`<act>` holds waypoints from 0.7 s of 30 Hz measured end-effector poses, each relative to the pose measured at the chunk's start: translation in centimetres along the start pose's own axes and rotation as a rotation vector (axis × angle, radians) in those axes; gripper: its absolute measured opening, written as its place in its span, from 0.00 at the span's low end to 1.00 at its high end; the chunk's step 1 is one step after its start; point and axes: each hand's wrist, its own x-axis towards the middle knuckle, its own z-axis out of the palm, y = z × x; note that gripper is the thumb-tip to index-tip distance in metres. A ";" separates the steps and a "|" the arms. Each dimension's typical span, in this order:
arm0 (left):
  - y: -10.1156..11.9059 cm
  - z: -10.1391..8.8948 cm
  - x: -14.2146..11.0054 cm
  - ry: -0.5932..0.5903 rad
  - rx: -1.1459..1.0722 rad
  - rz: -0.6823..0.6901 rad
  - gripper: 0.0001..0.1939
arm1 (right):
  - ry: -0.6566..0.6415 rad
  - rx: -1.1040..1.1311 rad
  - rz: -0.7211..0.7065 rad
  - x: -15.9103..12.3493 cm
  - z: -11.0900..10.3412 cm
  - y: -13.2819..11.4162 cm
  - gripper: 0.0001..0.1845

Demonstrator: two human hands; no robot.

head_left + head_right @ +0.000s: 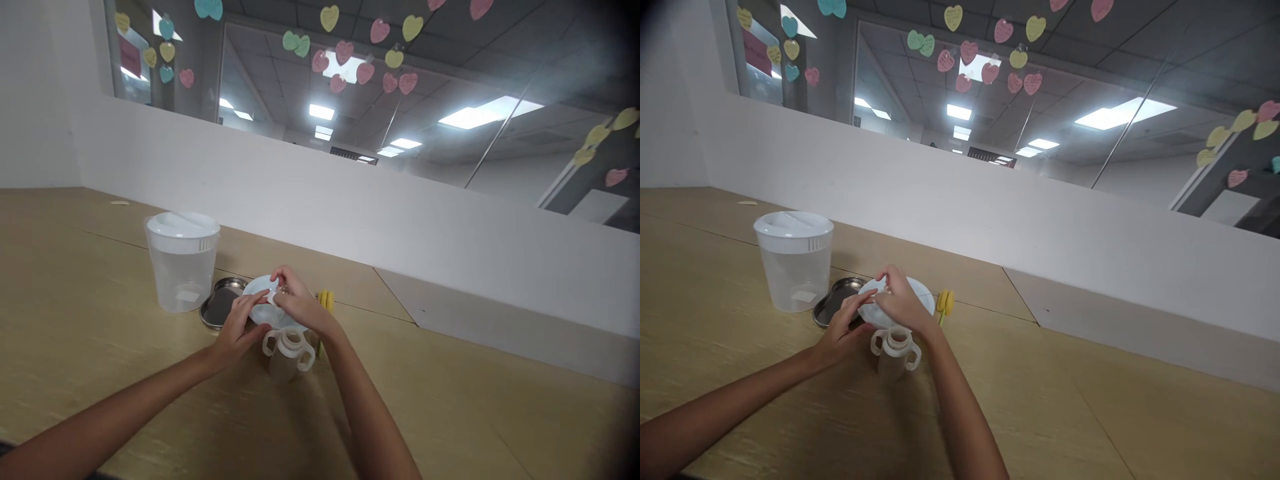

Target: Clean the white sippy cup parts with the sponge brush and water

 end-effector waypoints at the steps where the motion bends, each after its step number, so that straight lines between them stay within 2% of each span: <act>1: -0.1 0.0 -0.1 0.032 -0.051 0.005 0.28 | 0.003 -0.048 -0.059 -0.4 0.4 -0.7 0.18; 4: -0.3 0.2 -0.5 0.125 -0.173 0.000 0.29 | -0.034 -0.133 -0.194 -1.1 1.5 -1.9 0.22; 8: -0.6 0.6 -0.5 0.212 -0.172 -0.074 0.25 | -0.011 -0.132 -0.255 -0.9 1.7 -1.7 0.21; 12: -0.4 0.6 -0.3 0.243 -0.170 -0.042 0.22 | 0.014 -0.137 -0.219 -0.7 1.0 -1.9 0.16; 16: 0.2 0.5 -0.4 0.213 -0.164 -0.020 0.22 | 0.024 -0.156 -0.086 -0.7 0.4 -2.5 0.08; 21: 0.0 0.7 -0.7 0.190 -0.104 -0.046 0.24 | 0.004 -0.212 -0.072 -0.8 0.2 -2.5 0.07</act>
